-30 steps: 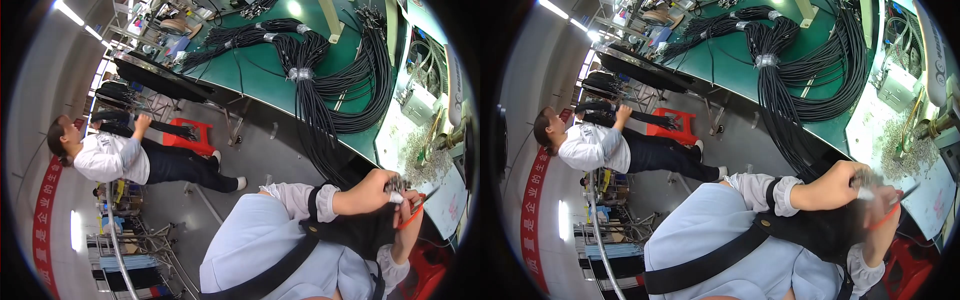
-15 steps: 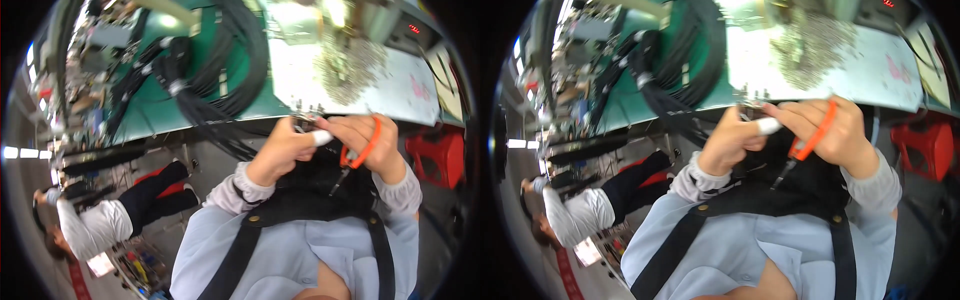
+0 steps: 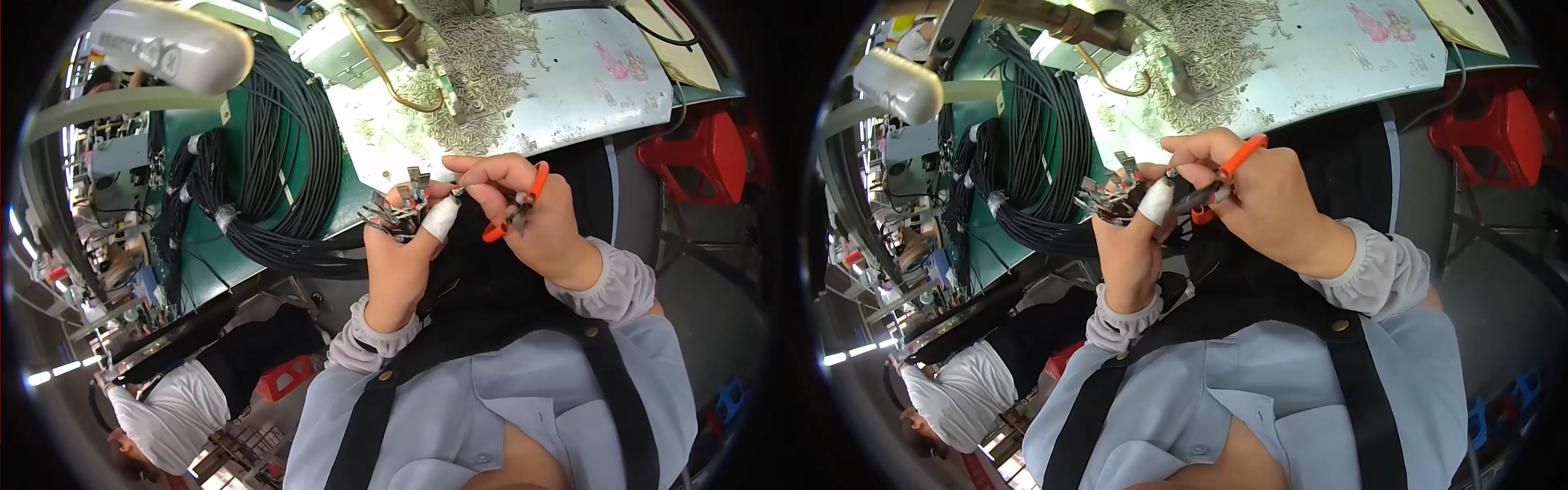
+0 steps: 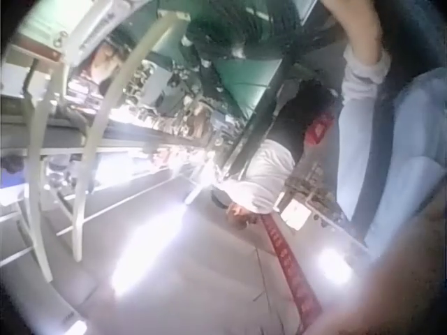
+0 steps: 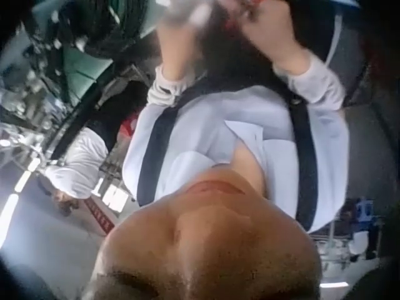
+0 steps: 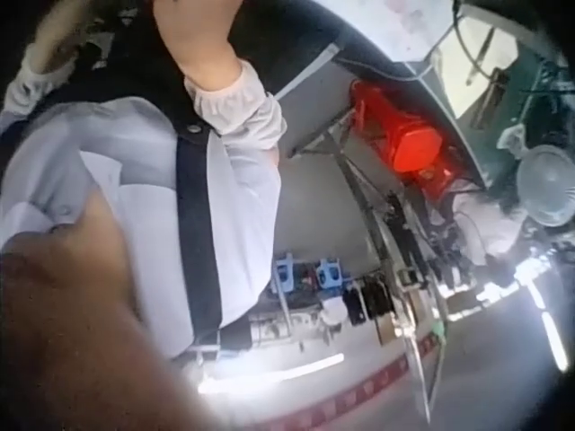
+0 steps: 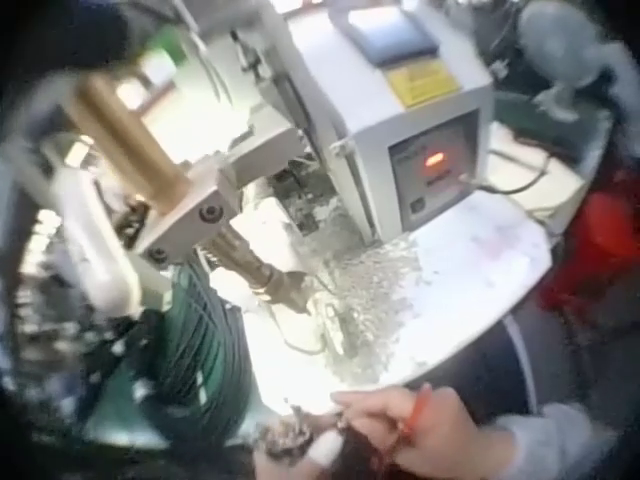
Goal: The person trims the ends of wires with shears, then places the bundle into a machine to be processed. After the machine cycles, the person removes the wires and trims the ends again before setting the bundle aside.
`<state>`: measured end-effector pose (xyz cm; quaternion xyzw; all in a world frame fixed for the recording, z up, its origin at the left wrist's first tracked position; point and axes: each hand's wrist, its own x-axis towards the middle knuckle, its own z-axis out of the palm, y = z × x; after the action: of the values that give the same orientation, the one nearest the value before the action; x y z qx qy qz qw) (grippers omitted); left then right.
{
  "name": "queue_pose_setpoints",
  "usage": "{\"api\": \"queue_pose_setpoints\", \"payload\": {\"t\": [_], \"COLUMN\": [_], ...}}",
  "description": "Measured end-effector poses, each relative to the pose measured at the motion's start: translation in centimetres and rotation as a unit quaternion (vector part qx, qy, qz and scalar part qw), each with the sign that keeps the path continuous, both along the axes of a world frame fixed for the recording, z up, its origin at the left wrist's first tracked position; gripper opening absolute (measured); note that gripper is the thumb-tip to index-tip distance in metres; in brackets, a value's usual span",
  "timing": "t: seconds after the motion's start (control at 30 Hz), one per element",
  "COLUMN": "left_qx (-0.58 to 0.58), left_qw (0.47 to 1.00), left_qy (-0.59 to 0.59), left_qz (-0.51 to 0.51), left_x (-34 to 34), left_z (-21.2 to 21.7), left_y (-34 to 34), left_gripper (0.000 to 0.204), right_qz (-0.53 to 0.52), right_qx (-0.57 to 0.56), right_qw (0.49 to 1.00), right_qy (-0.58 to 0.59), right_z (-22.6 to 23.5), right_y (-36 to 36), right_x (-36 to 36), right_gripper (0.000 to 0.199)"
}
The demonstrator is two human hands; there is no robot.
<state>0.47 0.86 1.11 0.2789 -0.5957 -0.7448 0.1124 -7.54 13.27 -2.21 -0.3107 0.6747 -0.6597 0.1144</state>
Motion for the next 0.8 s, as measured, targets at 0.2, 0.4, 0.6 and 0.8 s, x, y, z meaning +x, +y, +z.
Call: {"api": "queue_pose_setpoints", "payload": {"t": [0.2,0.4,0.6,0.8], "left_qx": [0.059,-0.031,0.09,-0.073], "left_qw": [0.998,0.999,0.996,0.997], "left_qy": [-0.025,-0.012,0.017,0.008], "left_qz": [0.004,-0.006,-0.013,-0.003], "left_x": [-0.3,-0.7,-0.4,-0.9], "left_z": [0.0,0.9,1.2,0.1], "left_y": [-0.2,0.4,0.1,0.6], "left_gripper": [0.017,0.017,0.017,0.018], "right_qz": [-0.031,-0.062,0.004,-0.056], "right_qx": [-0.035,0.027,-0.054,0.035], "right_qw": [0.992,0.923,0.986,0.963], "right_qy": [0.117,0.38,0.159,0.26], "right_z": [0.8,0.7,0.0,0.6], "right_y": [-0.1,0.4,0.3,0.5], "right_x": [-0.9,-1.8,-2.1,-1.1], "right_gripper": [0.02,0.021,0.018,0.02]}}
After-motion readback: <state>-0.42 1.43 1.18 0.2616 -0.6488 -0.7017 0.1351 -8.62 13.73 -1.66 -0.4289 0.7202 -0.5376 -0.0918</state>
